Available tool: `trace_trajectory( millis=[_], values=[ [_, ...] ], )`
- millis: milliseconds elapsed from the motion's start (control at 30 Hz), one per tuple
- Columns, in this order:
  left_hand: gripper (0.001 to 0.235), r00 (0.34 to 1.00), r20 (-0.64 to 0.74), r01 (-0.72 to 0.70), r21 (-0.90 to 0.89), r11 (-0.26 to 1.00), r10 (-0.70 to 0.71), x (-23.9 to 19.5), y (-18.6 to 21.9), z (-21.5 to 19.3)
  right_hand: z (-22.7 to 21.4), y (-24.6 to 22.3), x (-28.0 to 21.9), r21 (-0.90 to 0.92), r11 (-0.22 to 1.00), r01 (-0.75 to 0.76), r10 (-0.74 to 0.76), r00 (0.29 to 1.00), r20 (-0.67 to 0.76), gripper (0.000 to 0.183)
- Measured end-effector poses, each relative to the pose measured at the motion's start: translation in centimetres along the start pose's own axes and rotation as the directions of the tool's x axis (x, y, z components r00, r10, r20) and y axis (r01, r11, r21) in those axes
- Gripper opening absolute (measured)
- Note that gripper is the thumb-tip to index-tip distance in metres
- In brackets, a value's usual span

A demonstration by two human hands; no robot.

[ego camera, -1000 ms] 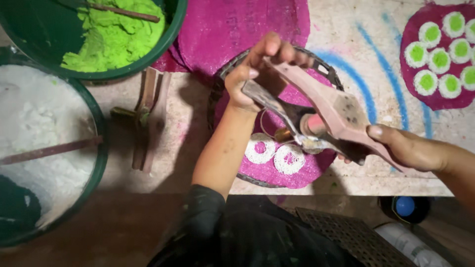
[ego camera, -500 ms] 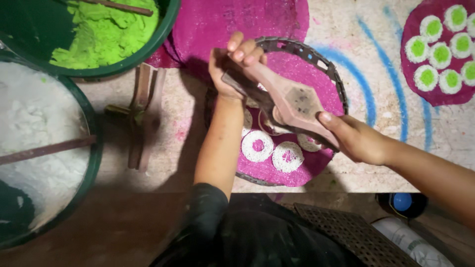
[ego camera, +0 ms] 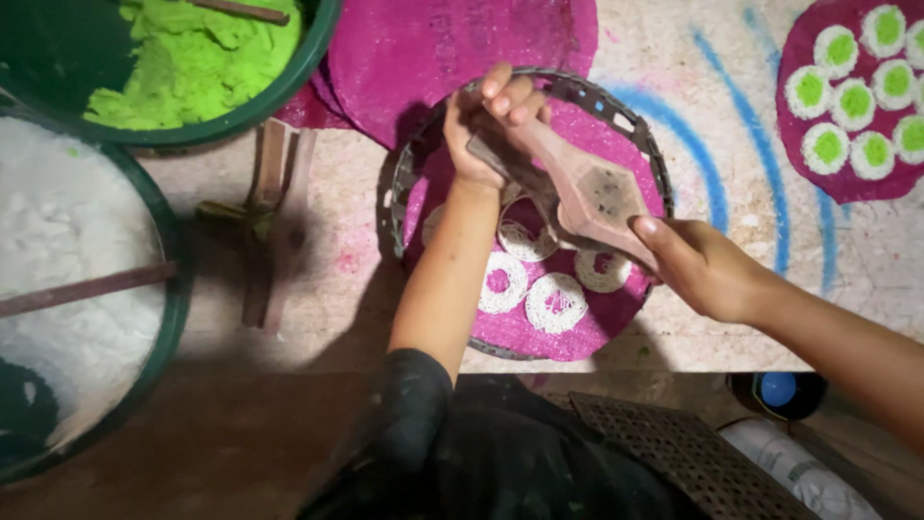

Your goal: The person fills circular molds with green and white food mixtures using a wooden tool by hand and then arranges them on a tray.

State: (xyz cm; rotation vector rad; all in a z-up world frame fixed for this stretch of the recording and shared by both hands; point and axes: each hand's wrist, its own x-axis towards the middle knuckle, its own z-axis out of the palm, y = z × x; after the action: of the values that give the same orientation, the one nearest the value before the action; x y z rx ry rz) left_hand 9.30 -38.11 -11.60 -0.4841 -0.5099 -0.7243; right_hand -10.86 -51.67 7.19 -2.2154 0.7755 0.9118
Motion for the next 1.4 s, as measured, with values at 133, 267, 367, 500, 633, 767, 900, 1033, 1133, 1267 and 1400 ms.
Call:
trace_trajectory(
  millis=[133,267,367,500,633,767,900,1033,1133,1267,1400],
  values=[
    [0.026,0.998,0.049,0.042,0.063,0.997,-0.045,1.7,1.4,0.5,0.7,-0.5,0.7,0.027,0.982,0.187,-0.184,0.979,-0.083,0.078],
    [0.029,0.996,0.065,0.054,0.123,0.991,-0.062,2.0,3.2,2.0,1.9,-1.6,1.3,0.095,0.969,0.229,-0.225,0.973,-0.048,0.072],
    [0.031,0.998,0.015,0.064,0.108,0.992,-0.066,0.8,3.8,2.7,3.1,-1.4,1.4,0.188,0.967,0.17,-0.179,0.983,0.034,0.074],
    [0.032,0.999,-0.033,0.046,0.104,0.993,-0.043,-1.5,2.5,2.5,3.7,1.4,2.0,0.165,0.984,0.072,-0.088,0.992,0.094,0.067],
    [0.051,0.938,-0.342,0.242,0.539,0.807,-0.053,-3.1,-0.1,2.8,2.2,7.9,1.9,0.207,0.975,0.086,-0.121,0.978,0.167,0.076],
    [0.07,0.725,-0.686,0.683,0.727,-0.07,-0.062,-3.7,-1.8,5.6,1.4,14.5,-1.3,0.473,0.848,0.237,-0.253,0.967,-0.031,0.076],
    [0.106,0.682,-0.711,0.317,0.499,-0.806,-0.172,-5.8,-2.1,9.3,3.9,15.6,-4.7,0.695,0.603,0.391,-0.309,0.918,-0.248,0.088],
    [0.127,0.686,-0.704,0.167,0.396,-0.903,-0.182,-7.3,-2.6,10.7,6.1,12.9,-7.0,0.737,0.393,0.55,-0.345,0.831,-0.436,0.104],
    [0.127,0.671,-0.725,0.18,0.364,-0.914,-0.157,-7.4,-2.8,10.9,6.7,11.7,-8.2,0.762,0.317,0.565,-0.313,0.821,-0.478,0.107],
    [0.13,0.681,-0.714,0.167,0.365,-0.916,-0.16,-5.7,-3.8,9.9,7.2,11.7,-9.2,0.76,0.303,0.575,-0.244,0.817,-0.522,0.11],
    [0.129,0.721,-0.653,0.096,0.428,-0.899,-0.233,-2.5,-5.8,6.7,7.9,12.1,-9.4,0.783,0.267,0.562,-0.195,0.827,-0.527,0.112]
  ],
)
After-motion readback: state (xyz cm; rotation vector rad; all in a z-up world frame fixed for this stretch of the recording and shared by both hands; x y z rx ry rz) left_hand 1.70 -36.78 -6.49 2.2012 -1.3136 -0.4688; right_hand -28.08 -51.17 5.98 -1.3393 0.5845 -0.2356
